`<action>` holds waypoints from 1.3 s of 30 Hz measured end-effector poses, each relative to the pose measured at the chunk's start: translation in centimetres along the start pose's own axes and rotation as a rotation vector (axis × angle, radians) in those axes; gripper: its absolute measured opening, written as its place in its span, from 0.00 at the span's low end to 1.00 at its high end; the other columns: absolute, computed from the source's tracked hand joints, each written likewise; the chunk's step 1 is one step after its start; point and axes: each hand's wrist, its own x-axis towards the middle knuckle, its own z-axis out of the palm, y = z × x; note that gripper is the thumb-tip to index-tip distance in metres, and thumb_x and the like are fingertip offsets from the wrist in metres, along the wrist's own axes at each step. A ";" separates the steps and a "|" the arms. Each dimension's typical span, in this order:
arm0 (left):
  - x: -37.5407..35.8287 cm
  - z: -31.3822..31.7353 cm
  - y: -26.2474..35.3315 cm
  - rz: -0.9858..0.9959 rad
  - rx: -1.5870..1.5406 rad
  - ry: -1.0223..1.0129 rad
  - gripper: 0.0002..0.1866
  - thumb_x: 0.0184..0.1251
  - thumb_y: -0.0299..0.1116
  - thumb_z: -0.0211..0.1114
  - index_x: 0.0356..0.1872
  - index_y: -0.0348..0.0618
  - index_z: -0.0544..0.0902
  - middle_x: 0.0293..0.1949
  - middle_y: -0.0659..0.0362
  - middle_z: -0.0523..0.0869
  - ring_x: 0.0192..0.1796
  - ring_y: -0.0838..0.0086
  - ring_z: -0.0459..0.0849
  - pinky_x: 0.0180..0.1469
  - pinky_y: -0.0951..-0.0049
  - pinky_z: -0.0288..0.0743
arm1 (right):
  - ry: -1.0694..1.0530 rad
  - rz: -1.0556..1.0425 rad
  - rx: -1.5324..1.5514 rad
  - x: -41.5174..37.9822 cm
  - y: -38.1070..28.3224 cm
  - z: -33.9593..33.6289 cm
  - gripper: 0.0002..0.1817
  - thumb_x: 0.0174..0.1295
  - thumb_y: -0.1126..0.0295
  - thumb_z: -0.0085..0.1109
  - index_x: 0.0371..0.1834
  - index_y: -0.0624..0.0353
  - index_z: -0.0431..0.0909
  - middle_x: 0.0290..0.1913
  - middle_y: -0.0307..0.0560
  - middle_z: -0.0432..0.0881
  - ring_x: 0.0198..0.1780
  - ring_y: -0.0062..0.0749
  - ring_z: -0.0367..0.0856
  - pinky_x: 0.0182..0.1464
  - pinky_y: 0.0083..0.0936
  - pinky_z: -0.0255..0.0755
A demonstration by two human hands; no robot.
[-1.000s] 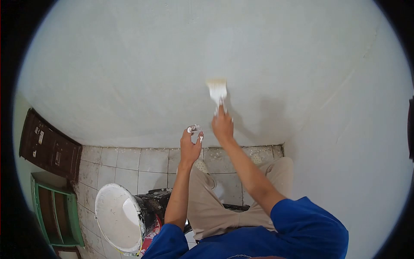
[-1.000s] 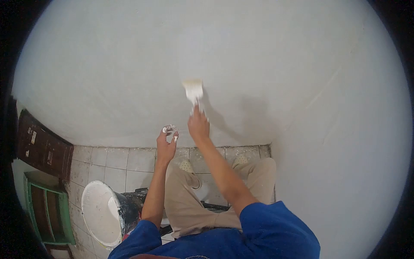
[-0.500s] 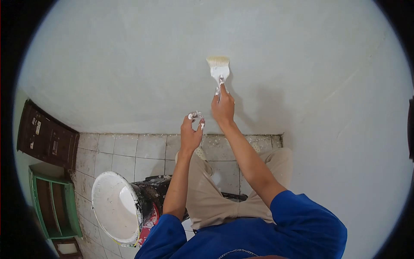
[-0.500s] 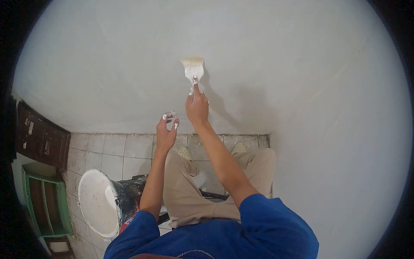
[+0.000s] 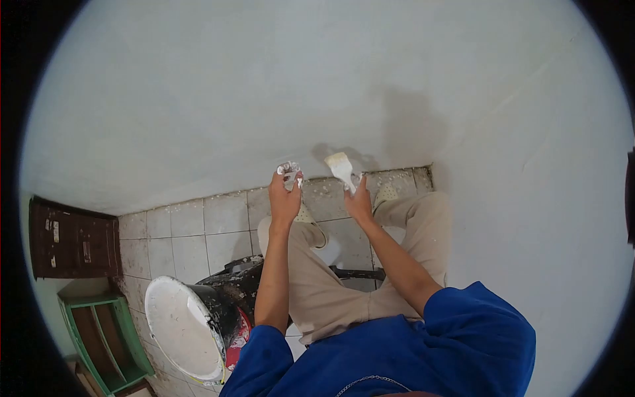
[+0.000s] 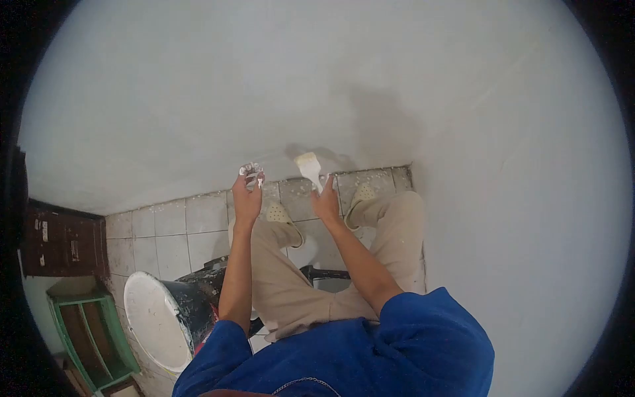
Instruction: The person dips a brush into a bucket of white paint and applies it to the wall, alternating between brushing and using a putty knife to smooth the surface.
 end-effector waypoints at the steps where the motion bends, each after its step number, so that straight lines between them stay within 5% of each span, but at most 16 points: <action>1: 0.2 0.7 -0.8 -0.018 0.001 -0.015 0.11 0.61 0.30 0.63 0.43 0.38 0.78 0.38 0.50 0.83 0.41 0.60 0.81 0.45 0.65 0.73 | 0.025 -0.080 0.010 0.4 0.0 -0.2 0.19 0.60 0.70 0.52 0.54 0.66 0.71 0.36 0.64 0.81 0.40 0.60 0.79 0.43 0.43 0.71; 3: 0.7 2.6 -1.9 -0.007 0.002 -0.057 0.12 0.60 0.30 0.63 0.43 0.38 0.78 0.38 0.50 0.83 0.41 0.59 0.81 0.45 0.65 0.73 | 0.061 -0.247 0.036 2.3 -0.1 -1.0 0.15 0.61 0.69 0.53 0.48 0.68 0.74 0.34 0.62 0.82 0.37 0.59 0.80 0.38 0.39 0.71; 6: 1.5 4.7 -3.7 -0.020 0.066 -0.121 0.12 0.60 0.27 0.60 0.45 0.35 0.77 0.38 0.52 0.84 0.41 0.66 0.82 0.45 0.69 0.74 | 0.150 -0.423 0.214 2.7 -5.2 -2.4 0.10 0.65 0.69 0.52 0.36 0.67 0.73 0.23 0.44 0.75 0.23 0.24 0.69 0.28 0.24 0.65; 9: 0.8 6.5 -7.8 -0.019 0.078 -0.155 0.13 0.60 0.25 0.58 0.46 0.34 0.76 0.38 0.51 0.84 0.40 0.68 0.83 0.45 0.70 0.75 | 0.093 -0.406 0.524 3.4 -10.0 -2.6 0.08 0.66 0.71 0.51 0.34 0.65 0.73 0.21 0.35 0.70 0.25 0.13 0.65 0.26 0.17 0.61; 12: 1.3 7.0 -7.5 -0.114 0.013 -0.156 0.12 0.59 0.26 0.59 0.44 0.35 0.77 0.38 0.49 0.84 0.41 0.61 0.83 0.45 0.67 0.74 | 0.149 -0.558 0.768 4.3 -17.1 -3.4 0.07 0.67 0.73 0.49 0.33 0.64 0.73 0.21 0.31 0.69 0.25 0.11 0.63 0.25 0.14 0.57; 15: 0.8 7.2 -7.2 -0.203 -0.008 -0.159 0.11 0.58 0.25 0.60 0.43 0.36 0.78 0.38 0.48 0.84 0.41 0.59 0.83 0.46 0.66 0.74 | 0.210 -0.672 0.702 4.4 -23.0 -5.1 0.12 0.67 0.66 0.49 0.35 0.67 0.72 0.19 0.46 0.71 0.20 0.21 0.66 0.25 0.23 0.63; 18: 1.1 7.2 -7.1 -0.217 -0.015 -0.136 0.11 0.58 0.24 0.60 0.43 0.36 0.78 0.38 0.49 0.84 0.41 0.59 0.83 0.46 0.67 0.74 | 0.094 -0.471 0.579 5.8 -23.6 -4.4 0.11 0.69 0.70 0.47 0.30 0.65 0.71 0.20 0.35 0.68 0.25 0.14 0.63 0.24 0.20 0.58; 20: 1.1 7.3 -6.8 -0.236 -0.040 -0.125 0.11 0.58 0.24 0.60 0.43 0.36 0.78 0.38 0.49 0.84 0.41 0.60 0.83 0.45 0.67 0.74 | 0.205 -0.463 0.486 6.3 -19.6 -1.2 0.14 0.68 0.67 0.47 0.28 0.67 0.70 0.18 0.41 0.67 0.23 0.20 0.63 0.26 0.25 0.60; 22: 1.2 7.1 -6.5 -0.267 -0.072 -0.126 0.11 0.58 0.25 0.60 0.43 0.36 0.78 0.38 0.50 0.84 0.41 0.60 0.83 0.45 0.67 0.74 | 0.200 -0.393 0.320 6.2 -12.4 2.6 0.13 0.65 0.69 0.47 0.36 0.71 0.73 0.21 0.58 0.74 0.22 0.41 0.75 0.29 0.34 0.68; 23: 1.1 7.1 -7.1 -0.236 -0.064 -0.127 0.11 0.58 0.25 0.60 0.43 0.36 0.78 0.38 0.50 0.84 0.41 0.61 0.83 0.45 0.67 0.74 | 0.188 -0.300 0.260 6.5 -7.7 4.7 0.14 0.64 0.67 0.50 0.33 0.70 0.75 0.20 0.57 0.76 0.23 0.40 0.80 0.29 0.33 0.70; 25: 1.2 7.2 -8.6 -0.167 -0.047 -0.130 0.12 0.58 0.25 0.60 0.43 0.36 0.78 0.38 0.50 0.84 0.41 0.62 0.83 0.44 0.67 0.74 | -0.083 0.382 0.478 7.1 1.0 7.0 0.17 0.64 0.63 0.52 0.27 0.68 0.77 0.19 0.51 0.77 0.21 0.34 0.79 0.26 0.29 0.69; 27: 1.0 7.2 -8.6 -0.241 -0.061 -0.111 0.12 0.58 0.26 0.60 0.43 0.36 0.78 0.38 0.50 0.85 0.41 0.62 0.83 0.43 0.67 0.74 | -0.017 0.477 0.374 7.0 6.2 6.8 0.19 0.63 0.59 0.54 0.24 0.66 0.77 0.17 0.43 0.76 0.17 0.26 0.75 0.22 0.25 0.66; 30: 1.6 7.4 -9.8 -0.220 -0.047 -0.084 0.11 0.59 0.27 0.60 0.43 0.35 0.78 0.37 0.50 0.85 0.41 0.61 0.83 0.43 0.67 0.74 | -0.090 0.192 0.460 4.9 5.9 3.1 0.18 0.65 0.58 0.52 0.22 0.59 0.74 0.15 0.32 0.66 0.13 0.14 0.60 0.14 0.20 0.52; 33: 1.8 7.3 -9.2 -0.240 -0.046 -0.156 0.12 0.62 0.27 0.58 0.45 0.33 0.77 0.37 0.51 0.85 0.42 0.68 0.83 0.45 0.71 0.74 | -0.195 0.326 0.504 4.4 6.7 1.1 0.19 0.62 0.57 0.54 0.25 0.65 0.77 0.17 0.38 0.72 0.16 0.22 0.67 0.19 0.23 0.59; 39: 0.8 8.4 -10.6 -0.211 0.330 -0.392 0.15 0.56 0.35 0.63 0.39 0.32 0.78 0.37 0.42 0.83 0.44 0.49 0.81 0.47 0.60 0.74 | -0.153 0.522 0.514 4.3 9.8 2.9 0.15 0.63 0.59 0.54 0.25 0.59 0.76 0.15 0.31 0.67 0.12 0.15 0.60 0.14 0.18 0.51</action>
